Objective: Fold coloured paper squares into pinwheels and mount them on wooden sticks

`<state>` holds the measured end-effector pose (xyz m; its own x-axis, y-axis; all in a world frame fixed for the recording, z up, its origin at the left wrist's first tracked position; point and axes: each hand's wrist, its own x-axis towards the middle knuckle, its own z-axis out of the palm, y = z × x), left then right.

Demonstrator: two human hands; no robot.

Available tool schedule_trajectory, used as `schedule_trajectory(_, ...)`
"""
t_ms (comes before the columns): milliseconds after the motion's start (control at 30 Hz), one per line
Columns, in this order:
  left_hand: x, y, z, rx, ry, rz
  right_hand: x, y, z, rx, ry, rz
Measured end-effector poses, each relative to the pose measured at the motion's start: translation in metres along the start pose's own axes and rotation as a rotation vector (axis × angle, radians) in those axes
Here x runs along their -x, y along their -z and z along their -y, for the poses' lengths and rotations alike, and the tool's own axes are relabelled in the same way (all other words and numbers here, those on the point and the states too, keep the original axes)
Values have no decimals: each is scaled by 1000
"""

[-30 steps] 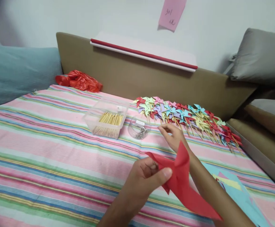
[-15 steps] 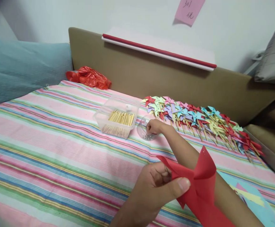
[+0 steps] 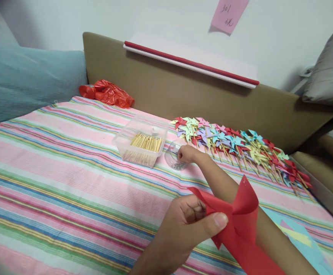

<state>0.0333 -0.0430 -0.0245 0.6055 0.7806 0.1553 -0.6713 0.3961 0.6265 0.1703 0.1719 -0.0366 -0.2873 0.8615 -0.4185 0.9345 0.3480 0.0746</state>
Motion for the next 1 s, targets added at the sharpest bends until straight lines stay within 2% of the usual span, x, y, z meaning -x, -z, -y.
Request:
schedule_trajectory(433,2,0,-1,17,18,22,0,-7,-4,-27,51,-148)
schedule_trajectory(567,0,-1,-2,19,-3,-2,13,6,-6,-95,16,-345)
schedule_trajectory(667,-4,4,-5,-24,-59,-117,58,5,-11,-178,-68,-569)
schedule_trajectory(767,-11,12,-11,-41,-136,-338,129,-32,-17,-269,-178,-684)
schedule_trajectory(867,-16,18,-15,-55,-196,-489,192,-94,-16,-383,-300,-655)
schedule_trajectory(933,-19,18,-13,-102,-214,-534,217,-128,-9,-452,-405,-595)
schedule_trajectory(1000,-22,17,-9,-143,-215,-542,227,-149,-2,-452,-501,-625)
